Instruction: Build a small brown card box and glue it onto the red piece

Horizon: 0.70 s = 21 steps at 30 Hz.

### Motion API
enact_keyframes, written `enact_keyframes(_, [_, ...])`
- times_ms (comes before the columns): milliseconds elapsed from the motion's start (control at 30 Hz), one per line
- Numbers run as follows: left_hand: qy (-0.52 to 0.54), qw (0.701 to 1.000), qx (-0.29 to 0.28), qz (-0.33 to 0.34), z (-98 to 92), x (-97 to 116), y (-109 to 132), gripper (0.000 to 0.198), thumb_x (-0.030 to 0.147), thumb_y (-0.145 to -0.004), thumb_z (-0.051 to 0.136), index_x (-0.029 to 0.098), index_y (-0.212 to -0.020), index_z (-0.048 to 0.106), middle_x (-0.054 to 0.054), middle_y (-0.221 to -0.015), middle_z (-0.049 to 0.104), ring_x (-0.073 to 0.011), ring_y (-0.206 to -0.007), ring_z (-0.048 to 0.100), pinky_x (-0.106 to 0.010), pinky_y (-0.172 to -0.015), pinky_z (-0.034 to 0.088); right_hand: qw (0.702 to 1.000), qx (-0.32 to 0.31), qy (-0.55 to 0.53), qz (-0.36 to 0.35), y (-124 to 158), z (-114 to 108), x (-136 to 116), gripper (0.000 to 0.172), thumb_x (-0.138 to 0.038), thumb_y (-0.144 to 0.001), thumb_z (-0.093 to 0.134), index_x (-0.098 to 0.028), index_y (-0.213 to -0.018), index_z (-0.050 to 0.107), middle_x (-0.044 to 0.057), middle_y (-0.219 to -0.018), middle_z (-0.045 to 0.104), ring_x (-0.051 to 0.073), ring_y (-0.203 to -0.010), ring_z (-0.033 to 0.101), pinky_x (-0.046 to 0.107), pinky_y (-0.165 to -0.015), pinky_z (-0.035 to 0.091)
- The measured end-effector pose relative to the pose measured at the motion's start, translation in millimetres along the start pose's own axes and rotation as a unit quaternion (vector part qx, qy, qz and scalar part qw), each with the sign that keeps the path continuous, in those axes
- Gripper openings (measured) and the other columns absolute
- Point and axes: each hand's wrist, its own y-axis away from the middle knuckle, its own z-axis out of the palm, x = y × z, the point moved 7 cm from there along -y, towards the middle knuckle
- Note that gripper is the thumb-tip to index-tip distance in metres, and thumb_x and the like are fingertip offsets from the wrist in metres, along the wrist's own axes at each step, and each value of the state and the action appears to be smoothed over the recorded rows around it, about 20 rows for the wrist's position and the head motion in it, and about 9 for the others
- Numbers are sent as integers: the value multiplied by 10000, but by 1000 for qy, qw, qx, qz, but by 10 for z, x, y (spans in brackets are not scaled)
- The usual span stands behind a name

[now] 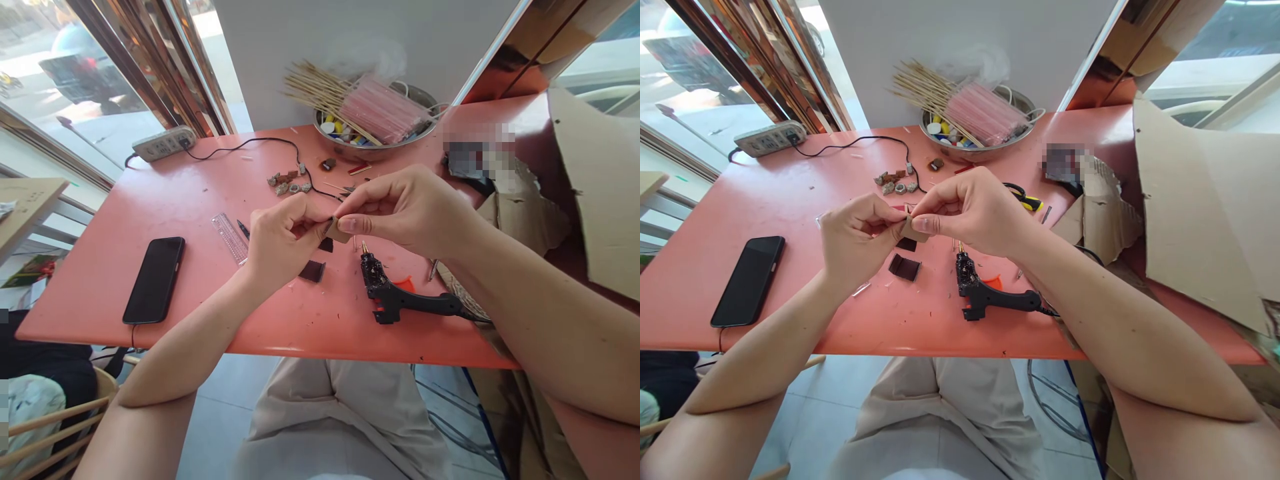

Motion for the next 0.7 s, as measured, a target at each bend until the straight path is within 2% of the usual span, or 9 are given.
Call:
enact_keyframes(133, [-4, 999, -12, -35, 0, -55, -6, 311, 397, -932, 875, 214, -728, 729, 8, -677, 807, -139, -597, 724, -227, -538, 550, 1000, 17, 6, -11, 10, 19, -24, 372, -600, -775, 1007, -253, -795, 875, 23, -761, 807, 177, -742, 744, 324, -740, 670])
enact_keyframes(267, [2, 997, -26, -72, 1, -98, -7, 368, 498, -917, 879, 219, -733, 725, -1, -676, 805, -150, -614, 738, -244, -565, 575, 999, 31, 14, -20, 20, 31, -31, 279, -513, -830, 978, -256, -814, 871, 18, -778, 812, 175, -757, 746, 327, -760, 676])
enact_keyframes(500, [60, 987, -69, -129, 58, -118, 3, 351, 522, -939, 857, 239, -794, 709, -41, -827, 871, -213, -774, 842, -321, -704, 690, 999, 44, 10, -23, 5, 12, -12, 240, -468, -827, 968, -263, -788, 850, 25, -783, 810, 196, -753, 744, 367, -747, 689])
enact_keyframes(700, [58, 987, -76, -127, 54, -108, -1, 321, 503, -959, 841, 239, -813, 729, -31, -785, 844, -221, -803, 854, -342, -755, 714, 999, 27, -15, -17, -14, 16, -21, 293, -490, -785, 1010, -251, -772, 841, 16, -754, 787, 173, -729, 724, 342, -732, 671])
